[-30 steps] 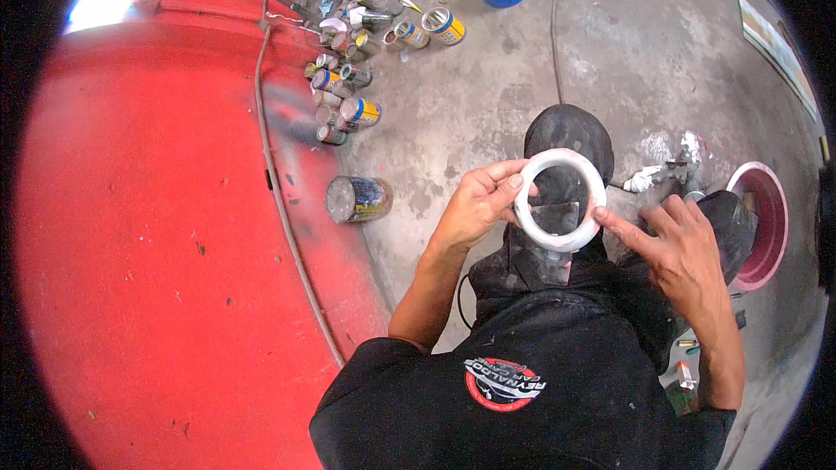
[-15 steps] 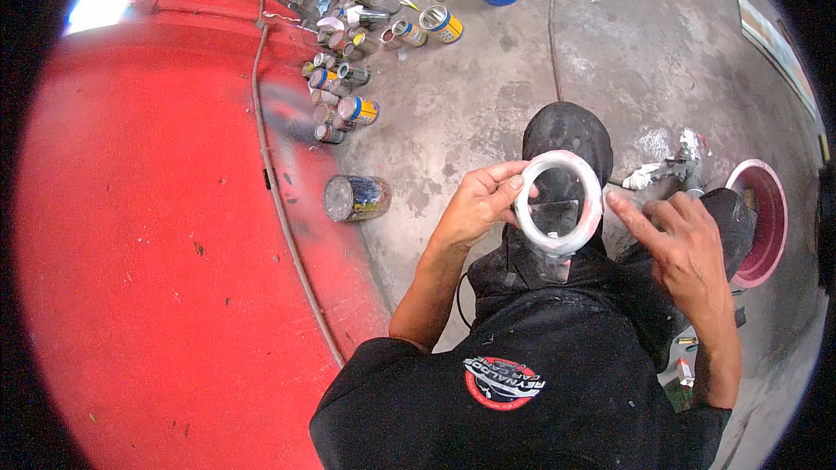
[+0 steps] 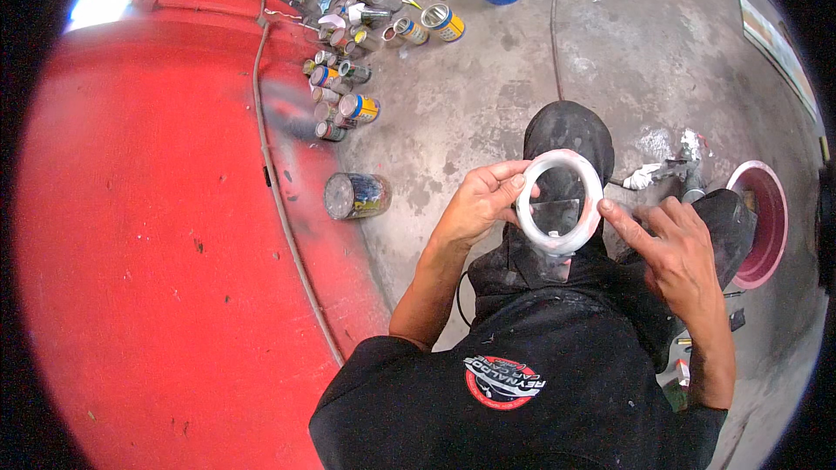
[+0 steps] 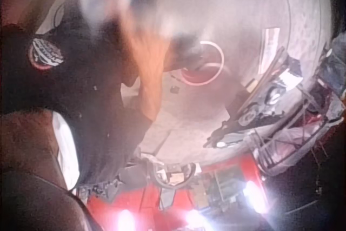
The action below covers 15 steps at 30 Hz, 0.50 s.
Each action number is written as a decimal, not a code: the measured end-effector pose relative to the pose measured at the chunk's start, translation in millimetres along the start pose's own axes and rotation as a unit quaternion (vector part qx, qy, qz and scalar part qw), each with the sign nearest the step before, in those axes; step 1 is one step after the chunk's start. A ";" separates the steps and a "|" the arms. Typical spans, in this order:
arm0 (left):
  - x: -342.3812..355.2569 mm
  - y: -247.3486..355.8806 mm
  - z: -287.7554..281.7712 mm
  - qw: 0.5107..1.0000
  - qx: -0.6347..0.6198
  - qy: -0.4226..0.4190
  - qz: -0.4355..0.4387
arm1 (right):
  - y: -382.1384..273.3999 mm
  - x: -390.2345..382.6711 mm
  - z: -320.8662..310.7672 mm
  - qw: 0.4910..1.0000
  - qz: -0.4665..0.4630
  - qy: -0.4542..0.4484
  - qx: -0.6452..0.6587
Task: The person applies white filler from a metal plate onto a circular metal part using a small applicator and smooths the material around the edge of the part.
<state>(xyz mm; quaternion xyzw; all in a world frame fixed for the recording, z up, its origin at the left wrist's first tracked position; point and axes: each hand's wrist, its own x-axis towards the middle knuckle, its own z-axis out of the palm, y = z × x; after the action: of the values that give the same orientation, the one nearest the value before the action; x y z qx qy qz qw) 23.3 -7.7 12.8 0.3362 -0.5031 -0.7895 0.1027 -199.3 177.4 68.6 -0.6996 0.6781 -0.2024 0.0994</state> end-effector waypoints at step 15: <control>4.5 -2.7 -0.8 0.999 -0.041 0.024 0.011 | -1.1 -3.7 3.1 1.000 0.003 -0.006 0.023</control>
<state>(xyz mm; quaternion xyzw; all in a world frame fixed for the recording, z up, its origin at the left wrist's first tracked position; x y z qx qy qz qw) 20.9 -9.2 8.4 0.3445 -0.4711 -0.8004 0.1372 -197.0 180.7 65.8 -0.6961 0.6749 -0.2135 0.1199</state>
